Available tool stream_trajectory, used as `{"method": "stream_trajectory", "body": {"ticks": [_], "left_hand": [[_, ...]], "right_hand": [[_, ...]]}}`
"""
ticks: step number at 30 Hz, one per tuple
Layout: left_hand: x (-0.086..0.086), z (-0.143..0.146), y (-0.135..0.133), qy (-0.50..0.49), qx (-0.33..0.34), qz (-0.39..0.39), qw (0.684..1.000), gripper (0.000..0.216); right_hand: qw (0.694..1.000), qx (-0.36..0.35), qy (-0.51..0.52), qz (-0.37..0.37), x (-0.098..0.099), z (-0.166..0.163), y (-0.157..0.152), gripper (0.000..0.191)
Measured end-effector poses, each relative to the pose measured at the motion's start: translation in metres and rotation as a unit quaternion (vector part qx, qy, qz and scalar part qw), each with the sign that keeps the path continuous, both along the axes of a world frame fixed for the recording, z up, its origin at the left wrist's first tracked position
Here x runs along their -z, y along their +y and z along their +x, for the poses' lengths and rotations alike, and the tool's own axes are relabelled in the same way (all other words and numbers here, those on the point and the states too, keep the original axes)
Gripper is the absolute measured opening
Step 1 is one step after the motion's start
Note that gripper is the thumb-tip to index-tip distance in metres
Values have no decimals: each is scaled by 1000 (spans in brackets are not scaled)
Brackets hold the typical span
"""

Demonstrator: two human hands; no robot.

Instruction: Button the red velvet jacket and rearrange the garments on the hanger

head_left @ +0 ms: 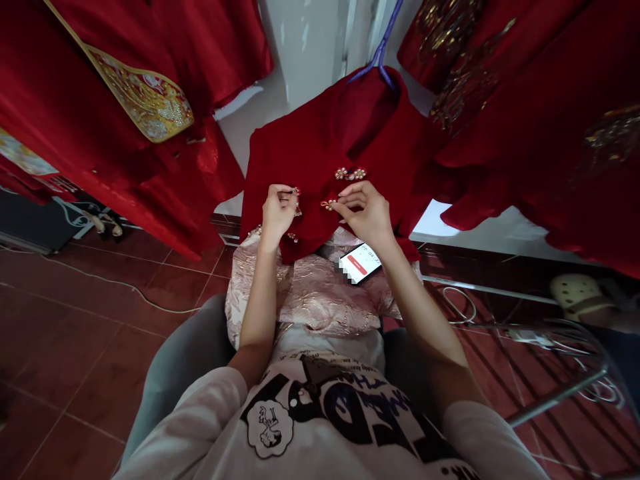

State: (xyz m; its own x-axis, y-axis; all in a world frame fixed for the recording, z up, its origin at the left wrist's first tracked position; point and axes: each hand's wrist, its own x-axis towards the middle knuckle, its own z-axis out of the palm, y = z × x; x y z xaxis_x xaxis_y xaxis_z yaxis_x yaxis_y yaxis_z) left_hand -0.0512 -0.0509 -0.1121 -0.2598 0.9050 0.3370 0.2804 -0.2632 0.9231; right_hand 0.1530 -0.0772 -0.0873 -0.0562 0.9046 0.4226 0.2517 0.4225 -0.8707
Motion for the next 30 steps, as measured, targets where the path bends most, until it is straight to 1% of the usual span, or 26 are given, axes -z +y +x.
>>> {"method": "stream_trajectory", "body": {"ticks": [4,8,10,15,19,21,24,27,30], "left_hand": [[-1,-2,-1,-26,5,-3,1000,9],[-5,-9,-3,-82,66,-29,994,6],[-6,-11,-4,-92,80,-39,992,7],[-10,-7,-7,-59,67,-22,996,8],[-12,-5,-10,-48,76,-1,996,11],[-11,-6,-10,-27,77,10,997,13],[-11,-6,-11,-3,77,11,997,14],[-11,-4,-11,-6,83,5,996,16],[-12,-1,-12,-16,75,9,997,16]], "right_hand": [[1000,-3,-21,4,6,-11,14,27],[1000,-9,-26,11,10,-16,19,27],[999,-21,-24,13,10,-18,19,27],[998,-38,-44,36,1,-25,19,20],[996,-47,-61,33,-4,-33,23,19],[996,-51,-67,30,-3,-35,26,18],[996,-36,-77,34,1,-37,28,16],[995,-21,-91,41,5,-37,27,14],[994,-22,-96,48,7,-36,26,13]]}}
